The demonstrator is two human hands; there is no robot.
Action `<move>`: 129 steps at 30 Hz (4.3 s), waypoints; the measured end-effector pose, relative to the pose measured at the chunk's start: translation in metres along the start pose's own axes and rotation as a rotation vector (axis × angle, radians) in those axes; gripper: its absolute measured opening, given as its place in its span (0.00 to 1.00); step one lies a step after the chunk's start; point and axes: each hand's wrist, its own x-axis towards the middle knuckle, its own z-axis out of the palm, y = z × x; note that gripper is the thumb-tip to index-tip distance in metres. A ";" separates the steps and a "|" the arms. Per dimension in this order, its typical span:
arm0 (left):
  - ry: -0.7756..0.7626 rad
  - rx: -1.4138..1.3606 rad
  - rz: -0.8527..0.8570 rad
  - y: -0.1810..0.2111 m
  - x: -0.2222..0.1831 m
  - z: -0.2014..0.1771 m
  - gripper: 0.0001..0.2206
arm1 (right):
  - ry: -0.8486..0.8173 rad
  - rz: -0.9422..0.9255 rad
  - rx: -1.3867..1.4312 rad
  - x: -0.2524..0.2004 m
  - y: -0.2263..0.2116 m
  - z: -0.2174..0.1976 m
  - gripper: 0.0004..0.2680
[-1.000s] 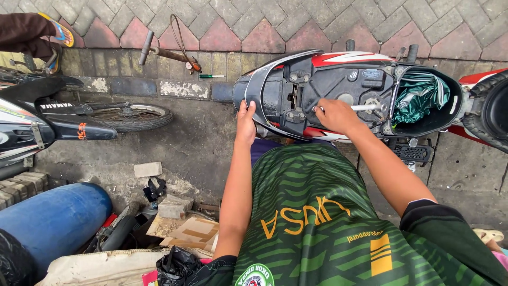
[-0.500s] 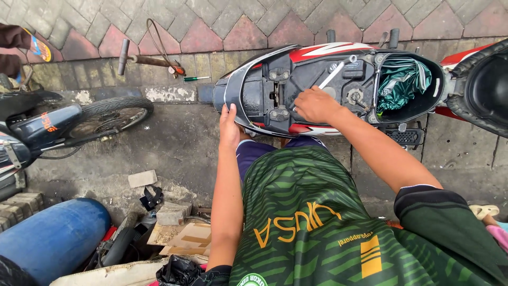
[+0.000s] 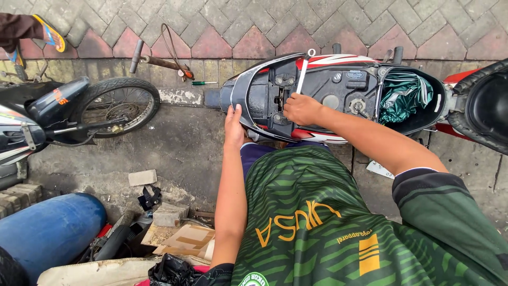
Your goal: A person uses a T-handle socket wrench to work on bolts inside the storage compartment of a motorcycle.
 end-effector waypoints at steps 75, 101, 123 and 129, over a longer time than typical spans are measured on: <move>-0.013 0.080 -0.026 -0.039 0.019 -0.042 0.21 | -0.146 0.156 -0.050 0.002 -0.022 0.025 0.07; -0.068 0.055 0.009 0.031 -0.011 0.023 0.09 | -0.247 -0.019 -0.169 0.024 -0.036 -0.014 0.06; -0.051 0.101 0.005 -0.017 0.015 -0.027 0.13 | 0.073 0.003 -0.068 0.022 -0.009 -0.027 0.05; -0.053 0.145 -0.004 -0.044 0.024 -0.053 0.17 | 0.070 -0.100 -0.066 0.022 -0.012 -0.003 0.05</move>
